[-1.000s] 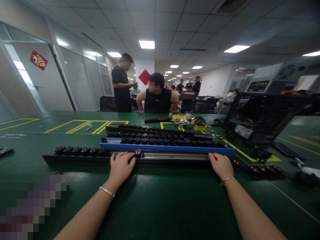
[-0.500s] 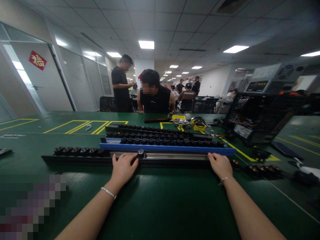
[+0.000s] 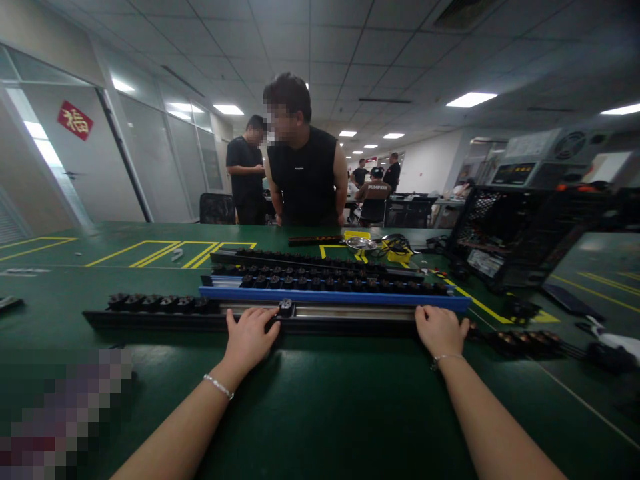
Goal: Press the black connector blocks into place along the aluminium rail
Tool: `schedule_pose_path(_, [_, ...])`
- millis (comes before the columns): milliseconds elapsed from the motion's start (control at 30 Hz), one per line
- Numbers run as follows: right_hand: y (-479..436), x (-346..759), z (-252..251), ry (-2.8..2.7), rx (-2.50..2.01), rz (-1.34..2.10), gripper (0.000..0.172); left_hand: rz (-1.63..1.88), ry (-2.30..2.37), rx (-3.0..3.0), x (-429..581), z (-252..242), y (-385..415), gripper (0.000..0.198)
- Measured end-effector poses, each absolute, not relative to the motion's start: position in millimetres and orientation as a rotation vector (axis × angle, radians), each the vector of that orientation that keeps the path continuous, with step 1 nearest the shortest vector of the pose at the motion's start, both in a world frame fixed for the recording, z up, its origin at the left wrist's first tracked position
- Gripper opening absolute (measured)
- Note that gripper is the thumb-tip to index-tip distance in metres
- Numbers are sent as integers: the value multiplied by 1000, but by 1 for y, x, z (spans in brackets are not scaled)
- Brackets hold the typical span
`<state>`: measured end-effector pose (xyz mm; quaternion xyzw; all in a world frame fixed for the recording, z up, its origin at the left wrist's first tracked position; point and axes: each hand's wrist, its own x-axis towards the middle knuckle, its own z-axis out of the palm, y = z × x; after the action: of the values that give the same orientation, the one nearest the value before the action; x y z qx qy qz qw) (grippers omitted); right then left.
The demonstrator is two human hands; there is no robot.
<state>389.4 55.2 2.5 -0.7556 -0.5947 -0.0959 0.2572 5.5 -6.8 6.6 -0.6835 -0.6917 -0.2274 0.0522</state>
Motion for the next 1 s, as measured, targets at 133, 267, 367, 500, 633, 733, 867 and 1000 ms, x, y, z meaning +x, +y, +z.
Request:
schedule_pose_path(133, [51, 371, 9, -1676, -1912, -338, 34, -705, -2088, -2085, 6, 5, -7, 35])
schedule_pose_path(267, [44, 336, 15, -1926, -1646, -325, 29, -697, -2094, -2086, 7, 6, -7, 34])
schedule_pose_path(367, [36, 300, 12, -2164, -1408, -222, 28, -679, -2092, -2084, 8, 7, -8, 34])
schedule_pose_path(500, [24, 257, 5, -2355, -1214, -102, 34, -659, -2100, -2084, 11, 8, -8, 35])
schedule_pose_path(633, [18, 228, 6, -2387, -1269, -59, 47, -656, -2097, -2097, 14, 8, -8, 35])
schedule_pose_path(733, [17, 213, 10, -2421, -1305, -15, 49, -666, -2075, -2103, 17, 9, -8, 35])
schedule_pose_path(867, [17, 201, 14, -2435, -1345, -20, 44, -653, -2082, -2101, 18, 9, -8, 35])
schedule_pose_path(1000, [16, 199, 14, -2460, -1364, -40, 45, -634, -2100, -2109, 19, 10, -9, 35])
